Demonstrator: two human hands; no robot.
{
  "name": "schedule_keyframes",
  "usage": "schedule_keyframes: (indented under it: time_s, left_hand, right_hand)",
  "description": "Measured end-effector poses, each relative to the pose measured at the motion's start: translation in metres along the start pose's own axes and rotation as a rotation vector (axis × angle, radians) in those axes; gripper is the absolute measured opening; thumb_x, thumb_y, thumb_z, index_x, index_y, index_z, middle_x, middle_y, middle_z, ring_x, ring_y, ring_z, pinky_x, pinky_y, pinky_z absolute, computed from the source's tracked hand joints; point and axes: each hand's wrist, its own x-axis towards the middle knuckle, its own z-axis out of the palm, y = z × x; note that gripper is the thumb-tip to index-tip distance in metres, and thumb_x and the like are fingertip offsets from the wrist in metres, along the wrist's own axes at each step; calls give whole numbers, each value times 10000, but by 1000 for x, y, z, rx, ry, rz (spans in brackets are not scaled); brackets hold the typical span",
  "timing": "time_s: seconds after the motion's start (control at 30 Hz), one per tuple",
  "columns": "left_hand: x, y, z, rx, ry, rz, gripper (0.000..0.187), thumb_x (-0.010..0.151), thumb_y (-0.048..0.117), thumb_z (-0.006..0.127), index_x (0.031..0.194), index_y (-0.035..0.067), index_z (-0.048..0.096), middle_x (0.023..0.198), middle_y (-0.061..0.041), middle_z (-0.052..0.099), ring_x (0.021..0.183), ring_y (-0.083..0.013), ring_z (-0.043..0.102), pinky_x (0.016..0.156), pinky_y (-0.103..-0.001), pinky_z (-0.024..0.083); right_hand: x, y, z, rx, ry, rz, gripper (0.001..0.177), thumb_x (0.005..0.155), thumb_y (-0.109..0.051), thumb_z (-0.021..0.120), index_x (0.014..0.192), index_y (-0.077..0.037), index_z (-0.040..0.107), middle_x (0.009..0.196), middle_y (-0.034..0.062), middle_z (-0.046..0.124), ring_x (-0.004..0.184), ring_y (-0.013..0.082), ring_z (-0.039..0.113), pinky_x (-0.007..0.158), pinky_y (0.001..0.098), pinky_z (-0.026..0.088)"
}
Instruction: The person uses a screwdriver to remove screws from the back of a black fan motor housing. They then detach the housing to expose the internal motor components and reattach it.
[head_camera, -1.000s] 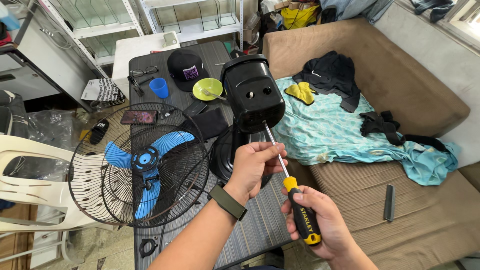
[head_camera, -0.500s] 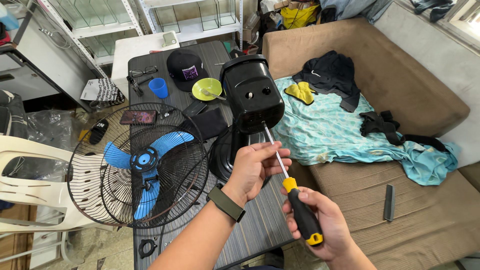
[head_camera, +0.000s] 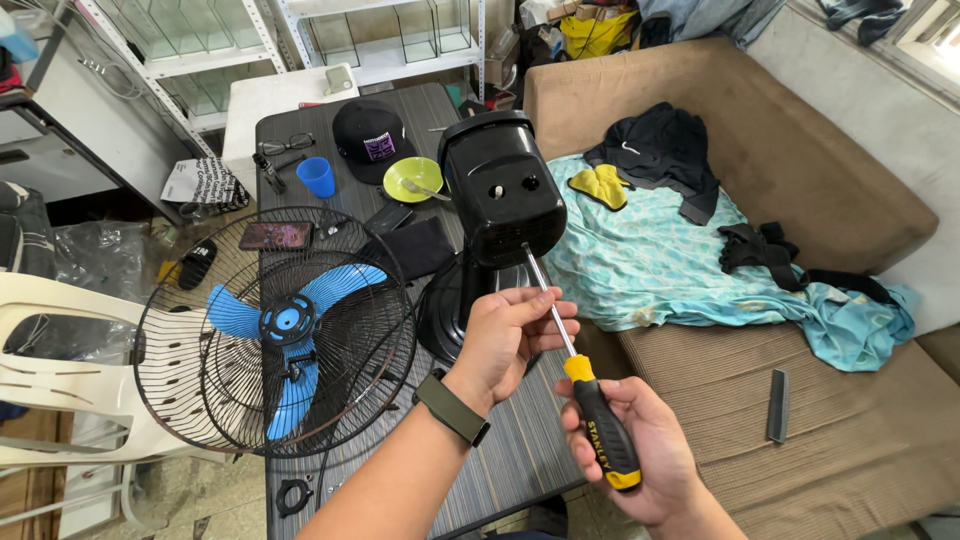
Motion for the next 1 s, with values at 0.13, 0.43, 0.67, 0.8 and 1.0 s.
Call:
schedule_keyframes:
  time_s: [0.13,0.43,0.67,0.8,1.0]
  left_hand:
    - [0,-1,1,9,25,-6,292,899,214,670,1062,-27,686,935,-162,767,778,-222,773,700,-313,648]
    - [4,-8,-2,164,59,18,267,958,244,693,998,-20,704,917,-150,757,733,-192,738,642,-302,608]
    - [17,-4,-10,-193,-10,86,333,1004,198,482,1196,-53,585,1153,-232,722,991,-322,742,883,-424,620]
    - [22,1,-11,-253,6,90,362,1046,228,455,1213,-66,585,1168,-232,712,1024,-331,726,918,-424,602]
    - [14,-3,-3,-195,53,114,334,1056,272,499,1159,-28,605,1091,-220,730,935,-320,741,841,-423,623]
  right_hand:
    - [1,0,-3,-56,59,-62,471,953,-302,516,1173,107,595,797,131,646,564,185,620,443,280,543]
    - [3,4,-2,11,-18,-15,480,934,-328,502,1190,71,580,846,144,646,585,188,625,421,277,535]
    - [-4,5,-1,-107,100,-62,461,947,-302,489,1217,61,573,841,144,627,537,194,603,403,299,526]
    - [-7,1,-4,-137,68,-70,442,943,-281,474,1199,68,571,834,163,626,524,209,608,399,309,529]
    - [-12,-1,-29,-233,126,-12,396,897,-247,488,1157,36,581,800,178,649,496,229,631,371,334,526]
